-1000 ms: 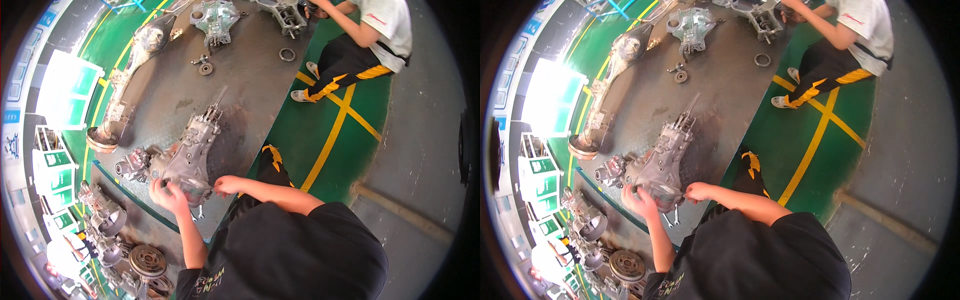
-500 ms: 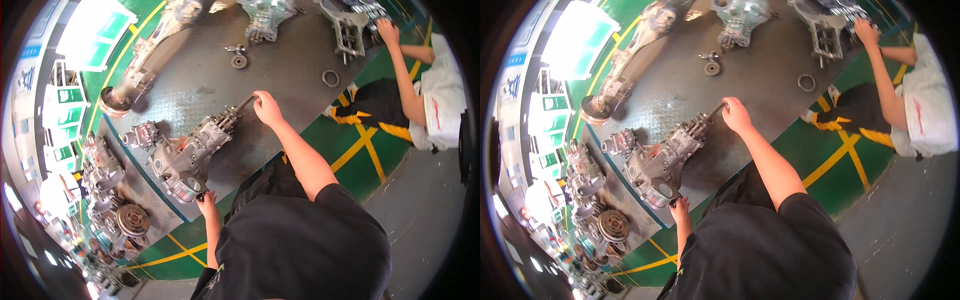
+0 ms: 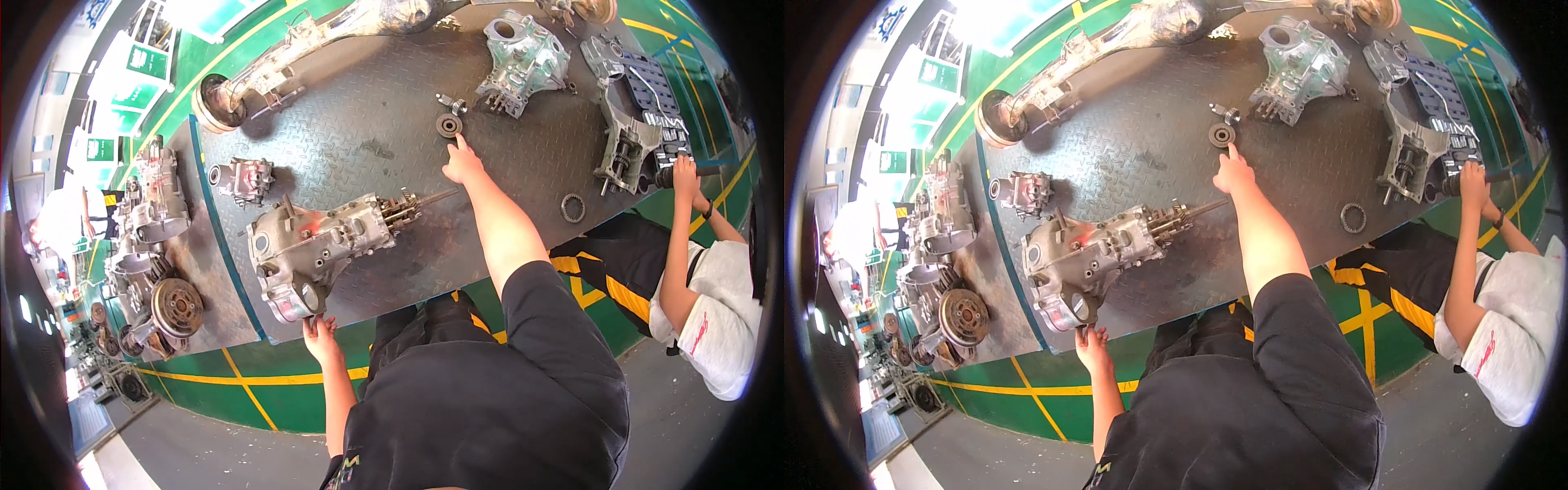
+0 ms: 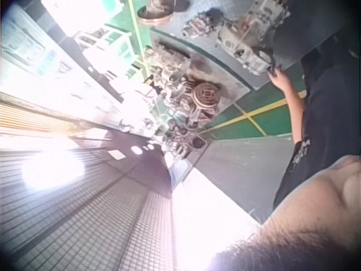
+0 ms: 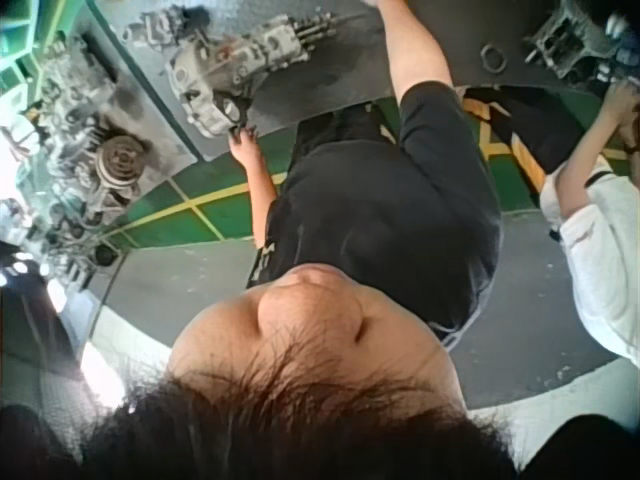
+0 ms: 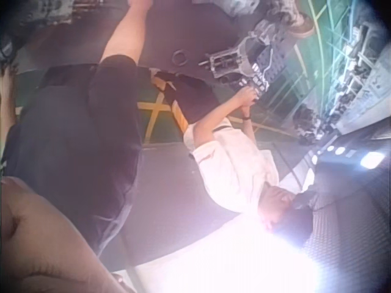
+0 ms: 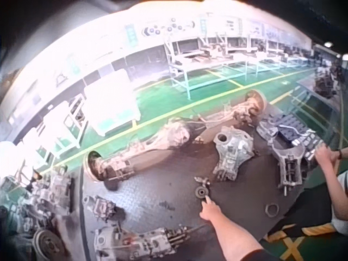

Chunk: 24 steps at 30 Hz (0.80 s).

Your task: Manually disassembling an automotive transmission or gearbox on a workbench.

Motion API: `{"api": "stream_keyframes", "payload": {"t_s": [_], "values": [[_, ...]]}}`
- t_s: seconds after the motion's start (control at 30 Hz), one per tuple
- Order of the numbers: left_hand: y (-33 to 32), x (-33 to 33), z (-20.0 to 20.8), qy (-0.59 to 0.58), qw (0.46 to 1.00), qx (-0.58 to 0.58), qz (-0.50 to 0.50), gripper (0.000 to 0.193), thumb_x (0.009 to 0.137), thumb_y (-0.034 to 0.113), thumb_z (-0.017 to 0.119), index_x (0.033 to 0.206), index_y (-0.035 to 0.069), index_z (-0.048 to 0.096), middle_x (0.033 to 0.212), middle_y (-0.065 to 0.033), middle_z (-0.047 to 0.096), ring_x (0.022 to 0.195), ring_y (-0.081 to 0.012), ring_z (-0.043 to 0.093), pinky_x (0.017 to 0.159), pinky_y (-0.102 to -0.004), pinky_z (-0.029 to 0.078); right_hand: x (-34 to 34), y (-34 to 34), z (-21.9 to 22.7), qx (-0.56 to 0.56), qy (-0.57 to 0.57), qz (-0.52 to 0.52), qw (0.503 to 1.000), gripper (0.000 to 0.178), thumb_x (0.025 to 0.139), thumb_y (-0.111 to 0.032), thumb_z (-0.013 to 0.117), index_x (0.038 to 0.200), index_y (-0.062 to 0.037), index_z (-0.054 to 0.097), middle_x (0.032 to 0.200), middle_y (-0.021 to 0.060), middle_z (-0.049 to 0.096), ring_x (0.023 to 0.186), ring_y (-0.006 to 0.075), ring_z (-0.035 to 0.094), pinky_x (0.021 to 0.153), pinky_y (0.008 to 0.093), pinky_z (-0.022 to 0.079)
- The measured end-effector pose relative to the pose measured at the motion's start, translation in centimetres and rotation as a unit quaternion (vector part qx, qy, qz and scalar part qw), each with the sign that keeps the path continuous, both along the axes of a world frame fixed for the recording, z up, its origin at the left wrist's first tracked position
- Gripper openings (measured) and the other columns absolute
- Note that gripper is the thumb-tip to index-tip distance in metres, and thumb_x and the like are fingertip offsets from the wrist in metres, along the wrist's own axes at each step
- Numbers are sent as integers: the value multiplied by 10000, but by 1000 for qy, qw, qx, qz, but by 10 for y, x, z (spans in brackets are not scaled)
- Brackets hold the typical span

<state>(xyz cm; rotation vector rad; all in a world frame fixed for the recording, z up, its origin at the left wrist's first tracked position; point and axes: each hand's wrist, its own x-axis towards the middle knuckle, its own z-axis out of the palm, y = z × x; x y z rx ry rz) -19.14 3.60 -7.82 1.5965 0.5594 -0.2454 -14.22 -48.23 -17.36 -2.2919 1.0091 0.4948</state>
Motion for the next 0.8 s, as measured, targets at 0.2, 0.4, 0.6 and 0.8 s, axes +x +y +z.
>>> {"api": "stream_keyframes", "payload": {"t_s": [0.2,0.4,0.6,0.8], "values": [[5,19,-26,-13,996,87,14,273,938,66,635,1184,-19,553,981,-75,663,763,-162,667,585,-244,461,-12,3,2,1,-98,-80,992,687,820,-317,652,1434,-69,470,1580,160,301,1388,341,403,1110,438,389],[19,24,-42,-2,974,223,34,190,901,88,685,1008,-16,567,805,-63,632,700,-169,662,532,-267,459,-114,101,42,-50,-446,-35,893,165,778,-86,680,911,-14,613,1133,191,623,1057,390,602,898,450,504],[15,22,-39,-69,985,155,7,172,900,95,666,999,3,559,928,-71,640,661,-160,645,521,-260,453,-255,174,57,61,-351,-59,932,169,777,-82,679,923,-15,624,1101,175,623,1043,375,601,910,424,497],[28,19,-41,-22,988,150,-37,171,949,157,642,994,4,581,920,-78,657,633,-132,629,515,-242,443,-230,147,49,49,-356,-56,931,178,783,-78,670,937,-15,608,1066,171,619,1038,365,599,916,411,487]]}}
